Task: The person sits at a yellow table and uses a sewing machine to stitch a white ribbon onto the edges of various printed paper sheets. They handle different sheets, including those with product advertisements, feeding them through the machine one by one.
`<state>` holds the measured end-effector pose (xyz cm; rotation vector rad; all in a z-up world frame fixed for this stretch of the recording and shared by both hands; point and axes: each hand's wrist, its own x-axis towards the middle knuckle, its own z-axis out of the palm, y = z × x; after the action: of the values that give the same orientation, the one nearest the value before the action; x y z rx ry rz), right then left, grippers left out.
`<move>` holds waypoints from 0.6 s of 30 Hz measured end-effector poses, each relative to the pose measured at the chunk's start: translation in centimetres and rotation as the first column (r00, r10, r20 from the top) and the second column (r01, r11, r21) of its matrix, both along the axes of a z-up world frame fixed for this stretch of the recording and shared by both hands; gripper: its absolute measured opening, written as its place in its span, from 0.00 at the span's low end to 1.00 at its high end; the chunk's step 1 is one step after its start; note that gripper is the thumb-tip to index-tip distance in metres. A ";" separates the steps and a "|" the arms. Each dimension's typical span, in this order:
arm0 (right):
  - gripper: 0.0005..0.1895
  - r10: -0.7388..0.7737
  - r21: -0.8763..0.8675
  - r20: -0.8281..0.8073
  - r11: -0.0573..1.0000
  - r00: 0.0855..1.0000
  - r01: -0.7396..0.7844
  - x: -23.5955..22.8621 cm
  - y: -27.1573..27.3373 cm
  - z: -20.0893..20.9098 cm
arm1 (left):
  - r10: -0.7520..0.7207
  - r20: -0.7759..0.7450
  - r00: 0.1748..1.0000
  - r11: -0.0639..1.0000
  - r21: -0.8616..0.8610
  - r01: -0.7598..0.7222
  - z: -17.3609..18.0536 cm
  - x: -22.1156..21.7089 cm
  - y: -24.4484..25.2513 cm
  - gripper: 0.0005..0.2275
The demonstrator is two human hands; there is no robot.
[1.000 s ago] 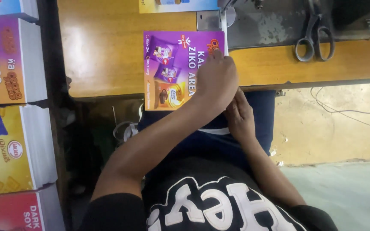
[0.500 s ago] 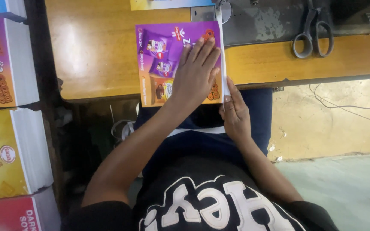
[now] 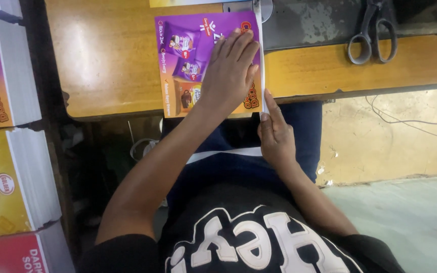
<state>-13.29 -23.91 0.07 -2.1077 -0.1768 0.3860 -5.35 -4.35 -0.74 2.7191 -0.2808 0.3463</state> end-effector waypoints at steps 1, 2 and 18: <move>0.28 0.021 -0.023 0.042 1.000 0.999 -0.020 0.0 0.0 -0.1 | 0.010 0.034 0.999 1.000 -0.011 -0.010 0.0 0.1 0.0 0.19; 0.28 0.024 -0.023 0.043 0.999 0.999 -0.023 0.0 0.0 -0.3 | 0.013 0.036 0.999 1.000 -0.011 -0.013 0.0 0.1 0.0 0.19; 0.30 0.306 -0.507 0.431 0.861 0.849 -0.053 -0.8 -0.8 -1.2 | -0.193 -0.069 0.979 0.980 -0.067 0.188 -0.3 0.8 1.0 0.24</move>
<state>-14.12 -24.70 -1.08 -2.6667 -0.6553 -0.0318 -4.54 -3.34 -1.02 2.6122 -0.4971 0.1949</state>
